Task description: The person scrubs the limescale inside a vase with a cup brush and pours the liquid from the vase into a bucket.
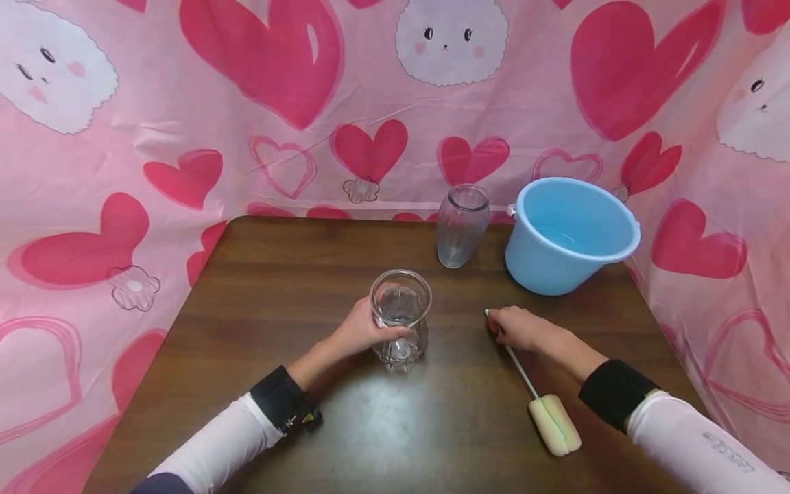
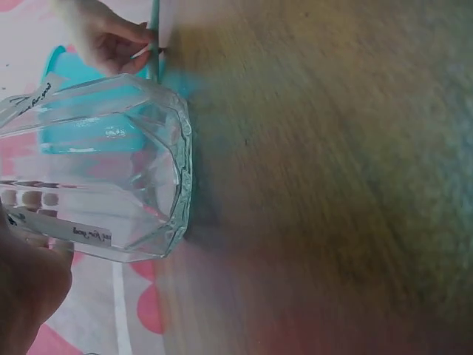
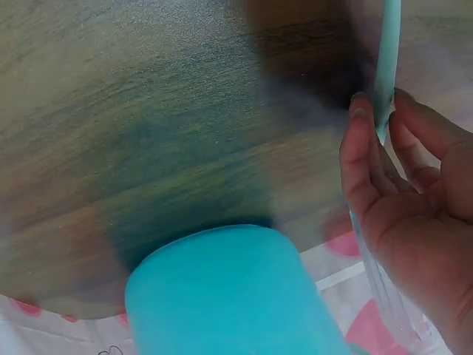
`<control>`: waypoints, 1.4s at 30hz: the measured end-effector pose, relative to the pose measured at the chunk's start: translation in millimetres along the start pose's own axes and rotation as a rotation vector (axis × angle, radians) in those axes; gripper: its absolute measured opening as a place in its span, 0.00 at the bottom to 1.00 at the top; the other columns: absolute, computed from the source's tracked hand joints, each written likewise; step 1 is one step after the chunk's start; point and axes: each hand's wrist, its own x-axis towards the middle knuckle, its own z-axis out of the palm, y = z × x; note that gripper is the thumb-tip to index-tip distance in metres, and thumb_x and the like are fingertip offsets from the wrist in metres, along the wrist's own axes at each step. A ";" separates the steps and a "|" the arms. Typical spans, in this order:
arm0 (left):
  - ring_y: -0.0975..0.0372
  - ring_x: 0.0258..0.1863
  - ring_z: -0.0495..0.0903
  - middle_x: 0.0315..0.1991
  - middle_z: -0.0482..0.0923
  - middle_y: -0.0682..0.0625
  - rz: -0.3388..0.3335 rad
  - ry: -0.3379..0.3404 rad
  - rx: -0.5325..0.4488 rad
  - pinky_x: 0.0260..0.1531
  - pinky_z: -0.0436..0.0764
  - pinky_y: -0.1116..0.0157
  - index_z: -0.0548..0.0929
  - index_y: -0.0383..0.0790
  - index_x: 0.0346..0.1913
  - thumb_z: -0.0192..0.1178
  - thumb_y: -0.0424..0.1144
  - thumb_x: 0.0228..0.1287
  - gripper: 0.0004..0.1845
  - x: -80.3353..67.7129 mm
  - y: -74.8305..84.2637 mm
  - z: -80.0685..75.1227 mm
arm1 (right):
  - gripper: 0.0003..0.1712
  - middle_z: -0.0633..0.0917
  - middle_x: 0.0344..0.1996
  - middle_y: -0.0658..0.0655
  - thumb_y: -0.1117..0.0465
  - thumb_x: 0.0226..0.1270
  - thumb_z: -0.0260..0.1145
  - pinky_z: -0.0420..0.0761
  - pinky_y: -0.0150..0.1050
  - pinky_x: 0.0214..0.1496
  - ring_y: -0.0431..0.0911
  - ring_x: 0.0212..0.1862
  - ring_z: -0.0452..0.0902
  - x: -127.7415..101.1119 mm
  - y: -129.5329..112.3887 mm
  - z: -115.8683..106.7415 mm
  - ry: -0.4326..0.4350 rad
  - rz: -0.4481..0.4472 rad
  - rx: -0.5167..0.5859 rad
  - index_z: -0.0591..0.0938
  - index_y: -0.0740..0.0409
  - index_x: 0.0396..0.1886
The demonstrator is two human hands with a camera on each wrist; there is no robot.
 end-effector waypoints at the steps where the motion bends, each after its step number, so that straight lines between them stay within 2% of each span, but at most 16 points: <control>1: 0.54 0.56 0.83 0.55 0.86 0.45 0.000 -0.002 -0.005 0.60 0.80 0.53 0.77 0.39 0.64 0.81 0.43 0.52 0.37 0.7 0.1 0.5 | 0.13 0.76 0.26 0.48 0.69 0.62 0.75 0.74 0.37 0.31 0.40 0.29 0.70 -1.1 0.4 -0.6 0.008 -0.001 0.002 0.76 0.56 0.34; 4: 0.48 0.57 0.83 0.55 0.85 0.41 0.000 -0.009 -0.029 0.60 0.79 0.48 0.77 0.38 0.64 0.81 0.43 0.52 0.37 1.9 0.6 1.1 | 0.13 0.76 0.27 0.47 0.66 0.65 0.75 0.74 0.38 0.31 0.39 0.30 0.70 -3.4 3.1 -1.3 0.099 -0.058 0.005 0.76 0.54 0.34; 6: 0.45 0.58 0.82 0.56 0.84 0.38 -0.003 -0.016 -0.042 0.61 0.78 0.44 0.76 0.37 0.65 0.81 0.43 0.52 0.37 1.6 1.3 1.0 | 0.11 0.76 0.29 0.47 0.62 0.69 0.73 0.75 0.37 0.32 0.39 0.31 0.70 -1.0 8.8 1.0 0.202 -0.144 0.046 0.76 0.53 0.36; 8: 0.43 0.58 0.82 0.56 0.84 0.36 -0.007 -0.013 -0.043 0.61 0.78 0.43 0.76 0.37 0.65 0.81 0.43 0.52 0.38 0.8 2.5 0.5 | 0.09 0.79 0.31 0.49 0.60 0.70 0.72 0.78 0.38 0.33 0.41 0.32 0.74 1.4 1.7 -0.4 0.295 -0.188 0.092 0.78 0.55 0.40; 10: 0.44 0.58 0.82 0.57 0.84 0.36 -0.011 -0.008 -0.034 0.61 0.78 0.43 0.76 0.38 0.65 0.81 0.43 0.52 0.38 -0.5 3.8 0.3 | 0.12 0.82 0.36 0.52 0.57 0.72 0.71 0.81 0.40 0.37 0.46 0.37 0.78 5.2 -12.6 -2.2 0.357 -0.185 0.165 0.79 0.57 0.46; 13: 0.47 0.59 0.82 0.58 0.83 0.39 -0.019 0.006 -0.015 0.61 0.78 0.45 0.74 0.41 0.67 0.81 0.45 0.53 0.39 -3.4 7.3 -0.4 | 0.21 0.85 0.47 0.60 0.54 0.71 0.72 0.86 0.50 0.47 0.55 0.47 0.83 9.9 -48.9 -6.5 0.381 -0.095 0.281 0.79 0.62 0.55; 17: 0.52 0.61 0.80 0.63 0.79 0.44 -0.042 0.032 0.010 0.63 0.77 0.47 0.70 0.45 0.71 0.80 0.47 0.55 0.42 -9.3 12.9 -2.0 | 0.34 0.80 0.62 0.62 0.53 0.68 0.75 0.82 0.57 0.59 0.59 0.61 0.79 19.1 -86.3 -1.6 0.406 -0.054 0.410 0.73 0.61 0.67; 22: 0.55 0.70 0.72 0.73 0.69 0.46 -0.098 0.013 0.043 0.68 0.72 0.47 0.61 0.47 0.79 0.77 0.54 0.58 0.50 -21.3 15.6 -3.9 | 0.49 0.74 0.69 0.61 0.51 0.61 0.80 0.79 0.60 0.62 0.57 0.66 0.74 28.4 -113.5 14.2 0.457 -0.046 0.513 0.66 0.61 0.75; 24: 0.54 0.71 0.70 0.74 0.67 0.46 -0.081 -0.016 0.072 0.66 0.73 0.47 0.59 0.47 0.81 0.72 0.59 0.62 0.50 -26.4 15.2 -7.5 | 0.52 0.73 0.70 0.61 0.50 0.59 0.81 0.77 0.61 0.64 0.55 0.66 0.73 33.7 -119.3 19.6 0.472 -0.053 0.562 0.64 0.61 0.76; 26: 0.54 0.70 0.70 0.73 0.67 0.45 -0.031 -0.046 0.110 0.63 0.76 0.48 0.59 0.47 0.81 0.67 0.63 0.66 0.48 -30.8 14.9 -12.6 | 0.54 0.73 0.70 0.57 0.49 0.58 0.82 0.74 0.61 0.67 0.53 0.67 0.72 40.5 -122.6 22.9 0.487 -0.058 0.622 0.63 0.58 0.78; 29: 0.53 0.70 0.69 0.73 0.67 0.45 0.037 -0.075 0.188 0.62 0.77 0.46 0.60 0.48 0.81 0.59 0.64 0.72 0.43 -40.9 15.2 -21.1 | 0.55 0.75 0.69 0.53 0.50 0.55 0.84 0.70 0.61 0.70 0.52 0.68 0.73 51.4 -124.7 25.3 0.512 -0.087 0.681 0.65 0.52 0.78; 33: 0.53 0.75 0.65 0.76 0.66 0.47 0.065 -0.079 0.358 0.67 0.72 0.42 0.61 0.51 0.81 0.57 0.60 0.75 0.37 -53.4 18.1 -32.3 | 0.53 0.79 0.66 0.53 0.54 0.52 0.86 0.69 0.61 0.71 0.58 0.68 0.75 60.5 -124.9 26.1 0.538 -0.126 0.697 0.68 0.52 0.75; 38: 0.50 0.78 0.63 0.77 0.67 0.43 0.137 -0.037 0.689 0.74 0.64 0.43 0.63 0.39 0.80 0.54 0.61 0.76 0.40 -63.4 17.2 -50.1 | 0.49 0.80 0.65 0.57 0.54 0.55 0.84 0.73 0.56 0.69 0.62 0.65 0.77 64.5 -129.5 29.4 0.551 -0.138 0.691 0.69 0.57 0.72; 42: 0.51 0.79 0.60 0.78 0.65 0.43 0.157 -0.004 0.901 0.75 0.60 0.42 0.62 0.38 0.80 0.51 0.63 0.76 0.42 -67.0 13.9 -63.3 | 0.43 0.85 0.59 0.56 0.51 0.55 0.84 0.78 0.50 0.64 0.57 0.59 0.82 62.1 -133.2 30.1 0.604 -0.121 0.645 0.74 0.54 0.68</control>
